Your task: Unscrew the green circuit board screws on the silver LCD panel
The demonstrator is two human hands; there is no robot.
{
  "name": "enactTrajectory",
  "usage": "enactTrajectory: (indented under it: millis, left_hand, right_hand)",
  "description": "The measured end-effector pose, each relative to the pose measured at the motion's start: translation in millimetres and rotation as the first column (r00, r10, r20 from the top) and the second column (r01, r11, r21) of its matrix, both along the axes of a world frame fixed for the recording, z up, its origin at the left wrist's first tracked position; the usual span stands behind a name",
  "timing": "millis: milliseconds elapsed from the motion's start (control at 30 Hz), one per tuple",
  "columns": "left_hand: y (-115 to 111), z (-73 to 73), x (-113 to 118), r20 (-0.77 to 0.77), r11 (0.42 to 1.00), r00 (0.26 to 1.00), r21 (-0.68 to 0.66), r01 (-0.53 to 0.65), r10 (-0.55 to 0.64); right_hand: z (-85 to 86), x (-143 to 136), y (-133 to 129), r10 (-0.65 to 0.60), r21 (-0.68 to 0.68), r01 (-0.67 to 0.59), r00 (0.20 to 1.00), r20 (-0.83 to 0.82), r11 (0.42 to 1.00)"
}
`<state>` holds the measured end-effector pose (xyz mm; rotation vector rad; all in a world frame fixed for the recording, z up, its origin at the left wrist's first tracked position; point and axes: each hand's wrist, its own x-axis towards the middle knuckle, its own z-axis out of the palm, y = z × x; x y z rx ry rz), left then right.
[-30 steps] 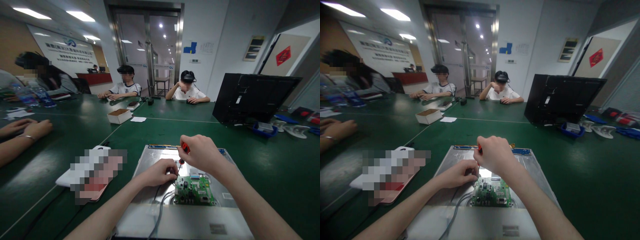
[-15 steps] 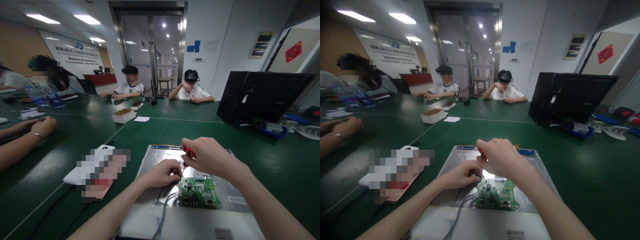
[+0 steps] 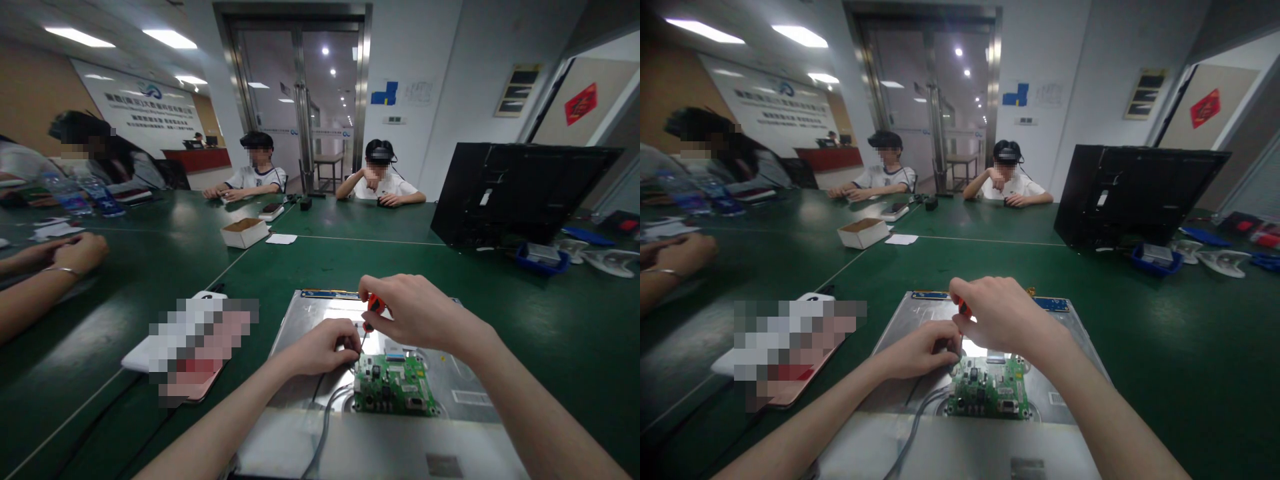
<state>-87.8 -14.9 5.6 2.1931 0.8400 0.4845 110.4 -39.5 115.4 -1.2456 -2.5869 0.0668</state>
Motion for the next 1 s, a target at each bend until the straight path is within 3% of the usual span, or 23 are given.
enactTrajectory:
  millis: [133, 333, 1000]
  left_hand:
    - [1.3, -1.1, 0.0, -0.014, 1.000, 1.000, 0.014, 0.013, -0.013]
    - [1.4, -0.7, -0.1, -0.026, 1.000, 1.000, -0.011, 0.016, -0.017]
    - [3.4, -1.8, -0.1, -0.005, 1.000, 1.000, -0.007, 0.024, -0.024]
  right_hand:
    - [2.1, 1.3, -1.0, 0.021, -0.031, -0.021, 1.000, -0.010, 0.999]
    - [1.2, 0.9, 1.4, -0.040, 0.036, 0.038, 0.998, 0.057, 0.999]
    - [3.4, -0.2, -2.4, 0.035, -0.002, -0.035, 0.999, 0.014, 0.999]
